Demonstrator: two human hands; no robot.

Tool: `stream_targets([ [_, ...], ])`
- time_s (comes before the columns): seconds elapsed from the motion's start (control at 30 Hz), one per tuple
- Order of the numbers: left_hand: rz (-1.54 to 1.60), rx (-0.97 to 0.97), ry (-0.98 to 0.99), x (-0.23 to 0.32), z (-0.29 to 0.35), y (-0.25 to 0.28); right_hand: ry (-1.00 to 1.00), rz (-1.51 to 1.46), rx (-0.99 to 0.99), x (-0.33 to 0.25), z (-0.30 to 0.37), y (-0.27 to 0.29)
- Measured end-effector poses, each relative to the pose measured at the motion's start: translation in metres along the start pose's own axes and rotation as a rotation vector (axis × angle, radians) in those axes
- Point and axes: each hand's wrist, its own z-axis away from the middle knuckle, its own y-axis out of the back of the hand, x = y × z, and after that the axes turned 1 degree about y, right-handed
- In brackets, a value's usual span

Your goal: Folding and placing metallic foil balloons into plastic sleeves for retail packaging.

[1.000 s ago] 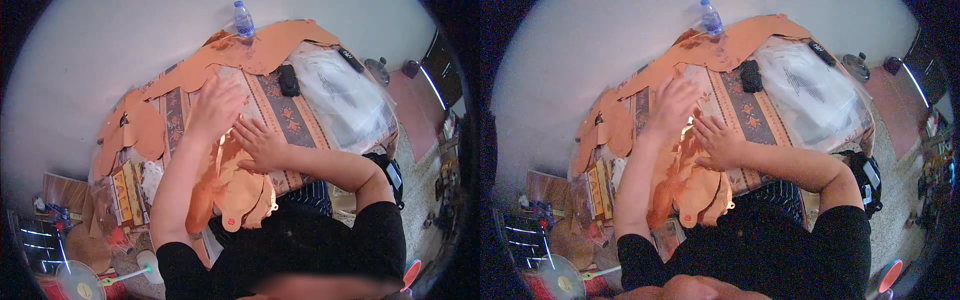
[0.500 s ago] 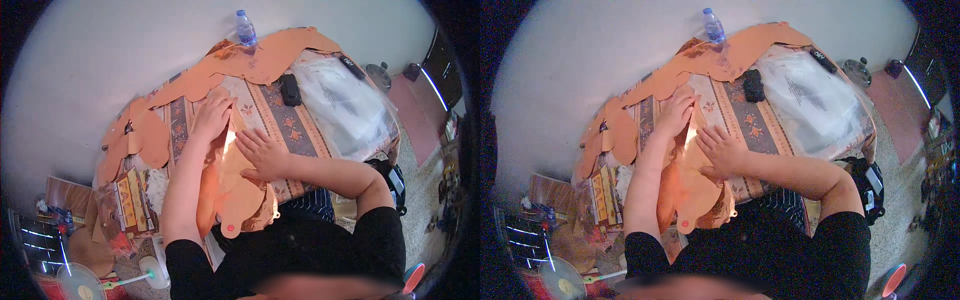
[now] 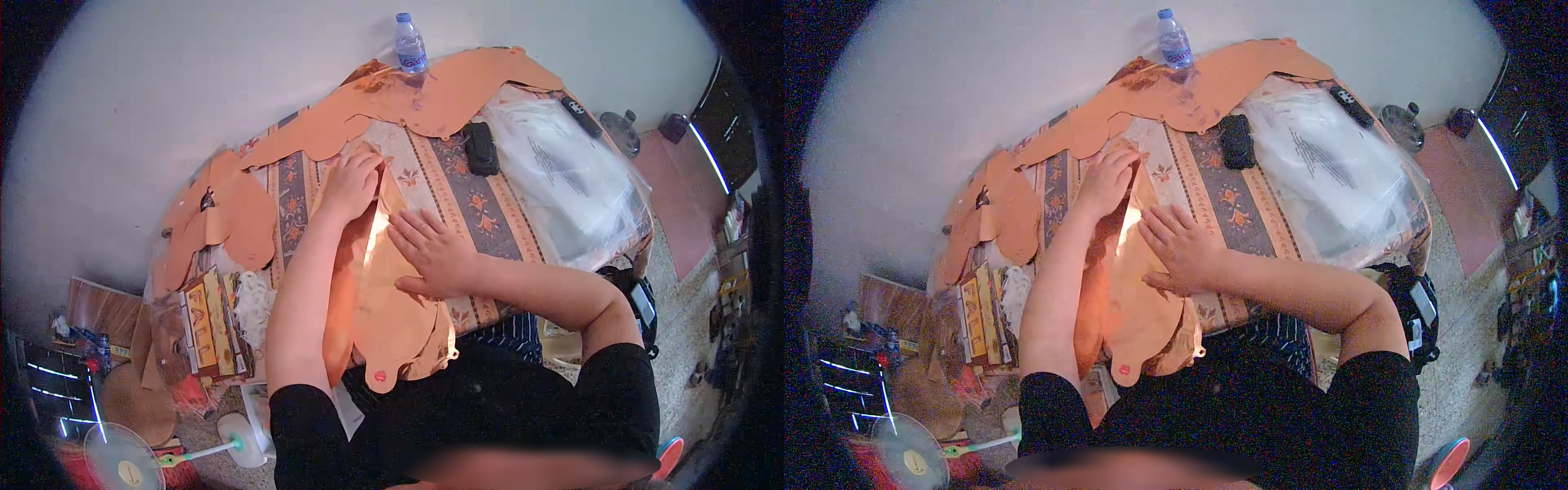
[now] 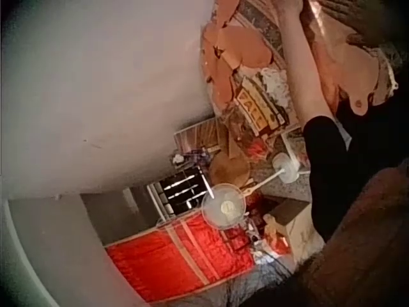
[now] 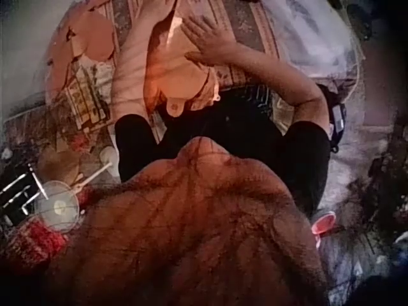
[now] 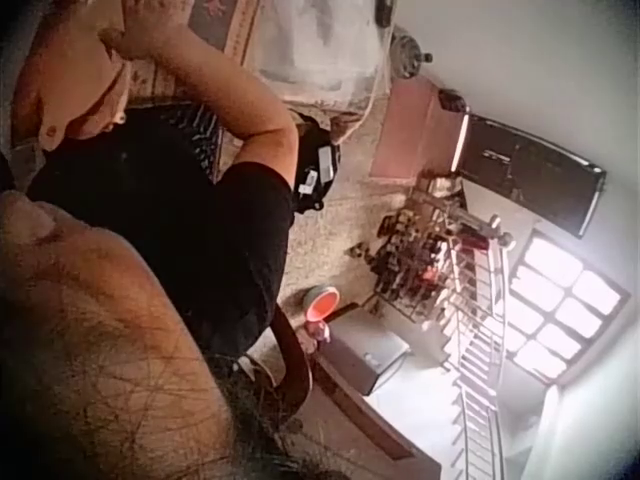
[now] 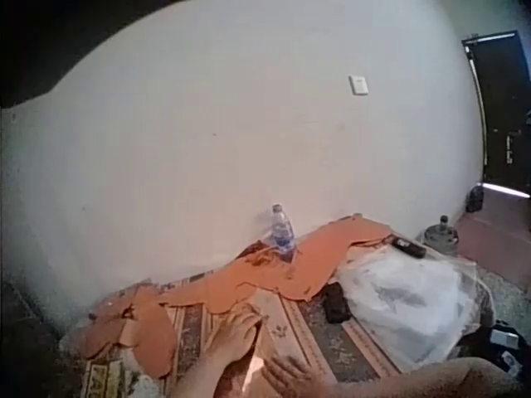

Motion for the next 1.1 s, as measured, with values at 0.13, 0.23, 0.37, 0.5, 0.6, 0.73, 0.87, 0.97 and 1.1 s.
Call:
stream_targets([
  [0.13, 0.013, -0.028, 0.031, 0.010, 0.000, 0.005, -0.004, 0.007, 0.008, 0.002, 0.001, -0.005],
  [0.23, -0.058, -0.041, 0.037, 0.017, 0.003, 0.005, -0.005, 0.010, 0.002, 0.002, 0.002, -0.003],
  [0.37, -0.056, -0.012, 0.072, 0.012, 0.010, -0.003, 0.020, 0.012, 0.017, 0.003, 0.001, -0.004],
  [0.5, -0.058, -0.006, 0.089, 0.007, 0.012, -0.010, 0.036, -0.013, -0.006, 0.004, 0.002, 0.003],
  [0.6, -0.077, -0.028, 0.100, 0.009, 0.012, -0.011, 0.070, -0.048, -0.150, 0.002, 0.011, 0.025],
  [0.73, -0.073, 0.005, 0.079, 0.010, 0.011, -0.014, 0.316, -0.416, -0.334, 0.005, 0.052, 0.047],
  [0.87, -0.076, -0.014, 0.096, 0.009, 0.011, -0.012, 0.406, -1.145, -0.561, 0.017, 0.089, 0.083],
  [0.97, -0.098, 0.003, 0.088, 0.006, 0.012, -0.014, -0.082, -1.374, -1.142, 0.025, 0.103, 0.104],
  [1.1, -0.116, 0.020, 0.072, 0.004, 0.014, -0.012, -0.035, -0.585, -0.384, 0.012, 0.102, 0.107],
])
